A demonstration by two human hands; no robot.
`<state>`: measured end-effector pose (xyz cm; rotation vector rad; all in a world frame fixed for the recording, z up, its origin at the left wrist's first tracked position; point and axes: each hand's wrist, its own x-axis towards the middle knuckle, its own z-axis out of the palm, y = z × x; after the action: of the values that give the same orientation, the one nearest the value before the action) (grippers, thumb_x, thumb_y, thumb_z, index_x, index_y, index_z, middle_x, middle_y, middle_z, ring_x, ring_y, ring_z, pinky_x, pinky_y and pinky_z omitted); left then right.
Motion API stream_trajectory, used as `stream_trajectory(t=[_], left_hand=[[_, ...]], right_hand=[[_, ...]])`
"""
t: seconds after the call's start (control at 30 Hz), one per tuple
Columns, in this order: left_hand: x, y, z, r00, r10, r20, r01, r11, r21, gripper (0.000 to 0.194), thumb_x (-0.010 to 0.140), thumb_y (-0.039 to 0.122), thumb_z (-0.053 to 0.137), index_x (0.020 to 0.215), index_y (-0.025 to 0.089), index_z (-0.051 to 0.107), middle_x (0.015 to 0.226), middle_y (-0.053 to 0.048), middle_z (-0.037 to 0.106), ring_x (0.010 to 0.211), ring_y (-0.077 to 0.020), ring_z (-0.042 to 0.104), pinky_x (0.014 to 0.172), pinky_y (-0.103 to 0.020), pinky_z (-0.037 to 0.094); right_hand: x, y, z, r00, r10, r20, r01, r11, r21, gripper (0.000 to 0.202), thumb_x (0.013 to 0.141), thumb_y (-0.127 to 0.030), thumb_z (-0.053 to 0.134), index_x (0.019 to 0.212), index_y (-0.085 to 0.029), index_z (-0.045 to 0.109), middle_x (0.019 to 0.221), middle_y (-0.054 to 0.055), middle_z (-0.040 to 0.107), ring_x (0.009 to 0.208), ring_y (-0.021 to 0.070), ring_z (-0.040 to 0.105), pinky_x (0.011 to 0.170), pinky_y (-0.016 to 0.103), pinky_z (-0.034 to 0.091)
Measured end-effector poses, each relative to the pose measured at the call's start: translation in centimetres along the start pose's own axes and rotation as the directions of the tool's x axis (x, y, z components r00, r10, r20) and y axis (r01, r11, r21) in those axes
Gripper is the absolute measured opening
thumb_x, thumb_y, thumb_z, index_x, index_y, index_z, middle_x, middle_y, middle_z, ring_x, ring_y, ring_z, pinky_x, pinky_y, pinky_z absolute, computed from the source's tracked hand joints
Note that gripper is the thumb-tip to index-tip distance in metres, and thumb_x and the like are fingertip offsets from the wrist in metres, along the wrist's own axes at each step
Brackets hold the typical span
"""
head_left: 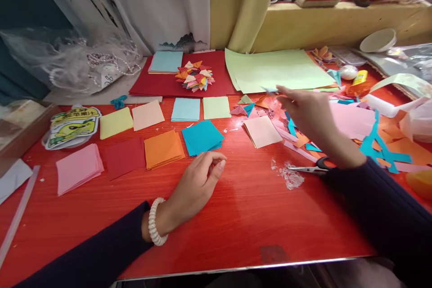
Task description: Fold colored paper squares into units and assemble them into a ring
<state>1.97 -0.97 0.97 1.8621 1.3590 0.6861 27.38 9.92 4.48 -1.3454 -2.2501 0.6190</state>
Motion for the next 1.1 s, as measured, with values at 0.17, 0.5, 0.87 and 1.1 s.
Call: stream_trajectory(t=[0.17,0.5,0.87,1.1], left_hand=[[0.0,0.0,-0.1,0.999,0.048,-0.023,-0.047,0.998,0.031,0.019,0.093,0.029,0.035,0.099,0.020,0.050,0.089,-0.002,0.059,0.084,-0.0138,0.055,0.072,-0.028,0.044],[-0.1,-0.2,-0.1,0.999,0.049,-0.001,-0.048,0.997,0.064,0.018,0.094,0.028,0.035,0.096,0.020,0.050,0.089,0.000,0.057,0.085,-0.0129,0.054,0.075,-0.027,0.041],[-0.3,-0.3,-0.2,0.965,0.241,-0.099,-0.213,0.949,0.234,0.018,0.091,0.024,0.042,0.108,0.019,0.046,0.100,-0.005,0.055,0.093,-0.0153,0.051,0.083,-0.031,0.042],[-0.3,-1.9,-1.2,0.631,0.715,0.302,-0.705,0.364,0.609,0.015,0.087,0.012,0.047,0.099,0.014,0.056,0.101,-0.007,0.063,0.097,-0.0192,0.055,0.080,-0.033,0.039]], right_hand=[[-0.6,0.6,-0.2,0.983,-0.029,-0.182,-0.024,0.959,-0.284,0.035,0.092,-0.032,0.039,0.114,-0.013,0.057,0.090,0.014,0.065,0.083,0.0182,0.061,0.071,0.030,0.045],[-3.6,1.3,4.9,0.977,-0.176,0.122,0.213,0.853,-0.477,0.053,0.090,-0.039,0.041,0.133,-0.008,0.038,0.134,0.016,0.043,0.124,0.0251,0.041,0.100,0.043,0.039],[-4.4,-1.9,4.6,0.970,-0.221,-0.103,0.168,0.911,-0.376,0.046,0.092,-0.034,0.036,0.135,-0.019,0.034,0.130,0.010,0.049,0.122,0.0244,0.044,0.105,0.048,0.032],[-7.6,-5.8,7.6,0.903,-0.350,0.251,0.376,0.924,-0.065,0.078,0.080,-0.048,0.054,0.140,-0.010,0.021,0.137,0.016,0.039,0.127,0.0249,0.037,0.101,0.041,0.040]])
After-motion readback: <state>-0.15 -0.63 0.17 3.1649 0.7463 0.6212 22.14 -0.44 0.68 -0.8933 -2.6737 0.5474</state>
